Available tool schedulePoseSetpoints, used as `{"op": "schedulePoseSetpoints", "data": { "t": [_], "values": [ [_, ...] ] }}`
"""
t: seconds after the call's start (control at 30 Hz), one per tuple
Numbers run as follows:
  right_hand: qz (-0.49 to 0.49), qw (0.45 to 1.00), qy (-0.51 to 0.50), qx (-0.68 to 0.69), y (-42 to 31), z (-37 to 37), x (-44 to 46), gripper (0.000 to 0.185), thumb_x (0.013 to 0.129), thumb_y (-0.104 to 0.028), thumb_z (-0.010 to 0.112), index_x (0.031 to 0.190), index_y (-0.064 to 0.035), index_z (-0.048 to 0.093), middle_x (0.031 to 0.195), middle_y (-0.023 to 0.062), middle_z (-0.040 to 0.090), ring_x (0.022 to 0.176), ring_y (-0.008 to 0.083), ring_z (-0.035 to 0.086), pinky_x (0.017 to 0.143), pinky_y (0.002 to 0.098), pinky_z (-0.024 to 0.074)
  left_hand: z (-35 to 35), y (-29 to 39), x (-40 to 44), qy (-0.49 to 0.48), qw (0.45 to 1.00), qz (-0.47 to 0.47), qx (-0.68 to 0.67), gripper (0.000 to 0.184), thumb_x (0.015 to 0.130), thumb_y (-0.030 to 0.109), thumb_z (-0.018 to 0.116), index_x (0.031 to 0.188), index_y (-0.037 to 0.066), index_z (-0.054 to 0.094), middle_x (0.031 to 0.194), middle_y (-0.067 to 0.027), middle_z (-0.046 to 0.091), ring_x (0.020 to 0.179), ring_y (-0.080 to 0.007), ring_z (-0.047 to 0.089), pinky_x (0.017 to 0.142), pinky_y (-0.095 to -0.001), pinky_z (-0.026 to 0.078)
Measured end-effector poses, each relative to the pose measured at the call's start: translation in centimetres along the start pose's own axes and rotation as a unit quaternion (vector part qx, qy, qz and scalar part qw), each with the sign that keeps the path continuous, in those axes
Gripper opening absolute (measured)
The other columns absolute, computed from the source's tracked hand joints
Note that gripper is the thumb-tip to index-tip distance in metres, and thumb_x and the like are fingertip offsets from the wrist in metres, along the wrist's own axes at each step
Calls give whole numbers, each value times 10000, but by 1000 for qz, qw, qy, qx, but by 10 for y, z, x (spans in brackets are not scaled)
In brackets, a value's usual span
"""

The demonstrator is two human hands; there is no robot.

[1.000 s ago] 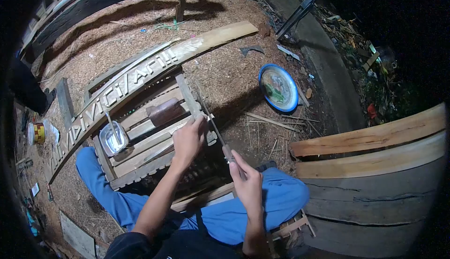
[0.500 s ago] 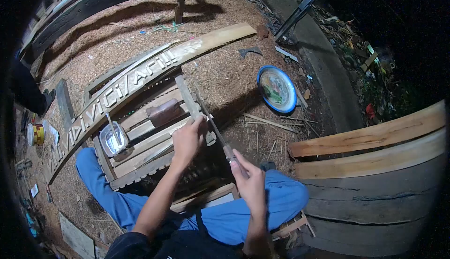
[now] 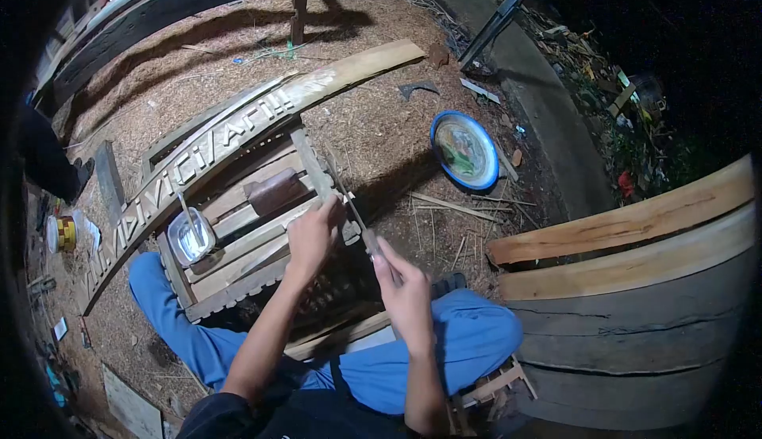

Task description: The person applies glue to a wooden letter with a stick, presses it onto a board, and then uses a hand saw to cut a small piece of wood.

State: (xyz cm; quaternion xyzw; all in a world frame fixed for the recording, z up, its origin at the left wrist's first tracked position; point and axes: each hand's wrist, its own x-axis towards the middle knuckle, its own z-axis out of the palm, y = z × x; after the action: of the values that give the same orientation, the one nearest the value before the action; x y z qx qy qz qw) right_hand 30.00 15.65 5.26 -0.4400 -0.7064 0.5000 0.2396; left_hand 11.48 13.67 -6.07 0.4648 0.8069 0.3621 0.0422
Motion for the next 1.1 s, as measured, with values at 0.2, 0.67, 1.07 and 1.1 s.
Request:
{"op": "schedulePoseSetpoints", "data": {
  "t": [0.2, 0.67, 1.07, 1.1],
  "values": [
    [-21, 1000, 2, -4, 19, 8, 13, 399, 1050, -170, 636, 1384, 48, 620, 1267, 199, 727, 1138, 151, 671, 976, 300, 525, -2, 1, 0, 1, 1000, -6, -2, 281, 928, 211, 688, 1202, 177, 637, 965, -160, 685, 741, -373, 712, 606, -501, 533],
    [-56, 996, 35, -56, 11, 24, 26, 427, 1011, -206, 694, 1380, 4, 649, 1157, 169, 762, 1037, 193, 713, 939, 310, 530, 2, -2, -1, -10, 1000, -28, -10, 376, 905, 221, 720, 1274, 199, 653, 968, -135, 693, 795, -379, 713, 645, -499, 543],
    [-187, 967, 75, -158, 19, 34, 40, 317, 949, -123, 721, 1255, -41, 735, 1105, 157, 656, 1006, 307, 661, 893, 393, 525, 1, -2, -1, 12, 1000, -13, -11, 297, 915, 223, 717, 1198, 168, 646, 917, -128, 670, 757, -369, 701, 612, -490, 535],
    [-183, 969, 70, -148, 22, 28, 35, 312, 955, -118, 712, 1256, -36, 732, 1119, 163, 670, 1022, 306, 668, 901, 391, 527, 2, -2, -1, 13, 1000, -14, -17, 296, 912, 218, 719, 1196, 168, 651, 917, -128, 671, 755, -369, 701, 613, -489, 536]
  ]
}}
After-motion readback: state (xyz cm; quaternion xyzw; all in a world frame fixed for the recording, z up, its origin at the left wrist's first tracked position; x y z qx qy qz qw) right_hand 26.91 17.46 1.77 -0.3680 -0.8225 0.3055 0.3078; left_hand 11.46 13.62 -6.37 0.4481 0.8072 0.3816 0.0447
